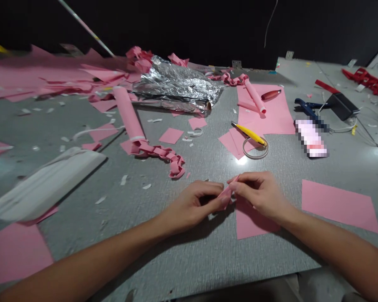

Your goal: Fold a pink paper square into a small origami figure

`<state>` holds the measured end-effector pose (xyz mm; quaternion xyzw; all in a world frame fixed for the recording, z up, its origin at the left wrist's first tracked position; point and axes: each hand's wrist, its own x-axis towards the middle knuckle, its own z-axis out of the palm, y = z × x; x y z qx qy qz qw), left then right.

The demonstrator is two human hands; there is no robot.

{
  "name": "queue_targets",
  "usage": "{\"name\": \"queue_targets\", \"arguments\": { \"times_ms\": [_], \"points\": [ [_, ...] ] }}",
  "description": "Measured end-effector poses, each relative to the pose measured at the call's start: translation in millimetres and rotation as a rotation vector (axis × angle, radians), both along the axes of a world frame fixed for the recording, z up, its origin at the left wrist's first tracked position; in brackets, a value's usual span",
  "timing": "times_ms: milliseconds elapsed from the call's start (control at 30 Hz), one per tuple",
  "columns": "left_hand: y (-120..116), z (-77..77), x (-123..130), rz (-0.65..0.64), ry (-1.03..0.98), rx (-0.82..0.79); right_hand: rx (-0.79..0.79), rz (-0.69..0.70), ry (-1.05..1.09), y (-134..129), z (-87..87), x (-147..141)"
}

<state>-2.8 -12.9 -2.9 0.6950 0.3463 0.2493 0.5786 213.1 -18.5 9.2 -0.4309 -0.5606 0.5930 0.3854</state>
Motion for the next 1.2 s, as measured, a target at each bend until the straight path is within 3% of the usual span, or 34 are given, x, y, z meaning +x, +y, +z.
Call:
{"name": "queue_targets", "arguments": {
  "times_ms": [400, 567, 700, 767, 933, 1100, 1200],
  "points": [
    [2, -2.7, -1, 0.076, 0.035, 0.021, 0.037, -0.008, 0.001, 2, 1.9, 3],
    [-2, -2.1, 1, 0.077, 0.066, 0.127, 0.015, 0.036, -0.001, 1, -0.6, 1],
    [2, 1.5, -5, 0.213, 0.138, 0.271, 0.0, 0.015, -0.044, 5, -1.5, 8],
    [10, 3.2, -12, 0.317, 0.201, 0.382, 0.097, 0.007, -0.18, 10, -1.4, 13],
    [28, -2.2, -25, 0.471, 0.395, 0.669, 0.569, 0.091, -0.667, 21, 0.4, 23],
    [30, -12.8, -27, 0.553, 0.504, 0.865, 0.706, 0.373, -1.044, 21, 10.0, 27],
    [28, -14.2, -27, 0.558, 0.495, 0.949, 0.725, 0.434, -1.125, 19, 13.4, 27]
  ]
}}
